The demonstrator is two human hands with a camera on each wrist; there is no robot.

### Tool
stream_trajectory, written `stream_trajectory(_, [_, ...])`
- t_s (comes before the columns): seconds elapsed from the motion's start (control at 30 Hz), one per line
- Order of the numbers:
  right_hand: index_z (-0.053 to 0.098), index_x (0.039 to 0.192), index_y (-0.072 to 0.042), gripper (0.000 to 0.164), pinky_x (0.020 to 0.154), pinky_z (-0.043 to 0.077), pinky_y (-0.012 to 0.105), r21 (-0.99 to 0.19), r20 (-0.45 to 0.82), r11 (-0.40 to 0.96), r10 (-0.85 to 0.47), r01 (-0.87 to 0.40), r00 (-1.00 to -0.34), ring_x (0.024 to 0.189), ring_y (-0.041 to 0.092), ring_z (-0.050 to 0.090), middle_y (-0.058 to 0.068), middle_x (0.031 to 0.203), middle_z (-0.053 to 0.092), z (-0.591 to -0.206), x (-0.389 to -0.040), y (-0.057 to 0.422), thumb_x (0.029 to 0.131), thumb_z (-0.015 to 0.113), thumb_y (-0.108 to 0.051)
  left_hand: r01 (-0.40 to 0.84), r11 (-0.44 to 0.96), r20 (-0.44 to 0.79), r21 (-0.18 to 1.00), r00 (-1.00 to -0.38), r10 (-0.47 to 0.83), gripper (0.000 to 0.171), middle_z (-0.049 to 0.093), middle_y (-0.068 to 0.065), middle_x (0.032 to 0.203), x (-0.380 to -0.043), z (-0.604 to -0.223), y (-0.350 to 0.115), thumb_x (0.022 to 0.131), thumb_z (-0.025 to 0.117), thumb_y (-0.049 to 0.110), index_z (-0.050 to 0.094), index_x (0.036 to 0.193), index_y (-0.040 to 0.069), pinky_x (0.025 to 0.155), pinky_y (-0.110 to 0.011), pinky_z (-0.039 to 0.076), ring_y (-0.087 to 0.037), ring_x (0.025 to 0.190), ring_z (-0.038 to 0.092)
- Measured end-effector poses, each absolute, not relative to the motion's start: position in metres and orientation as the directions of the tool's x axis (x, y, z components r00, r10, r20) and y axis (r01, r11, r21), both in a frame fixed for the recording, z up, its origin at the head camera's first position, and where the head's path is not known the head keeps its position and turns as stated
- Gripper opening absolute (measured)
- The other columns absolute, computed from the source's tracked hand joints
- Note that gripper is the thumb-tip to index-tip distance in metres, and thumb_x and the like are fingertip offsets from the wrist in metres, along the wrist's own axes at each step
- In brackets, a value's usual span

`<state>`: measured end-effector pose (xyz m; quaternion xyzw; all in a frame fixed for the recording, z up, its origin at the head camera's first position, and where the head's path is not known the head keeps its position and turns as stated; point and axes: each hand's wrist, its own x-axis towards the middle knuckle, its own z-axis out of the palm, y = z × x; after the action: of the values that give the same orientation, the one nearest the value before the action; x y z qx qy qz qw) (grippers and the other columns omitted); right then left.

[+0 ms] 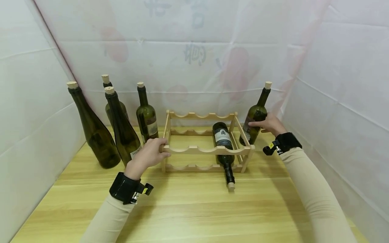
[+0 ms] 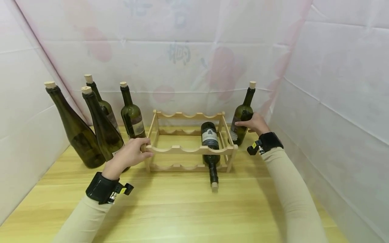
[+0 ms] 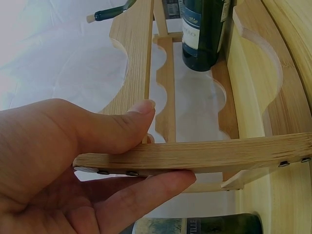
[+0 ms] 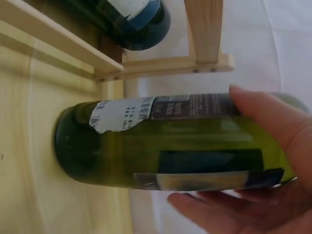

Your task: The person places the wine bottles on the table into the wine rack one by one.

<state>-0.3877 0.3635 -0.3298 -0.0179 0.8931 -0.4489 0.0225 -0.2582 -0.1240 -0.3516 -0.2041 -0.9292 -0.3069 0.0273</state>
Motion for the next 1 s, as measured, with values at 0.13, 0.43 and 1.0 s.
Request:
stream_trajectory(0.13, [0.024, 0.15, -0.007, 0.102, 0.093, 0.042, 0.06, -0.853, 0.0, 0.522, -0.057, -0.03, -0.998, 0.122, 0.039, 0.042, 0.02, 0.137, 0.041, -0.336, -0.394, 0.369, 0.071, 0.083, -0.033, 0.392, 0.735, 0.17, 0.554, -0.917, 0.361, 0.022, 0.059, -0.001, 0.079, -0.258, -0.352, -0.123, 0.083, 0.074, 0.014, 0.063, 0.102, 0.009, 0.056, -0.03, 0.046, -0.012, 0.067, 0.058])
stream_trajectory(0.43, [0.031, 0.147, -0.007, 0.102, 0.084, 0.049, 0.056, -0.839, 0.052, 0.541, -0.029, -0.06, -0.998, 0.114, 0.036, 0.048, 0.02, 0.131, 0.046, -0.34, -0.395, 0.371, 0.066, 0.086, -0.034, 0.383, 0.741, 0.165, 0.552, -0.921, 0.353, 0.021, 0.059, -0.001, 0.079, -0.257, -0.352, -0.123, 0.083, 0.073, 0.013, 0.062, 0.101, 0.009, 0.056, -0.03, 0.046, -0.012, 0.067, 0.058])
stream_trajectory(1.0, [0.039, 0.14, 0.0, 0.095, 0.074, 0.055, 0.047, -0.804, 0.084, 0.59, -0.008, -0.073, -0.996, 0.105, 0.038, 0.056, 0.022, 0.124, 0.052, -0.334, -0.378, 0.374, 0.066, 0.086, -0.037, 0.379, 0.745, 0.164, 0.549, -0.923, 0.349, 0.022, 0.06, -0.002, 0.079, -0.258, -0.351, -0.123, 0.083, 0.073, 0.014, 0.063, 0.102, 0.009, 0.055, -0.03, 0.046, -0.012, 0.067, 0.059])
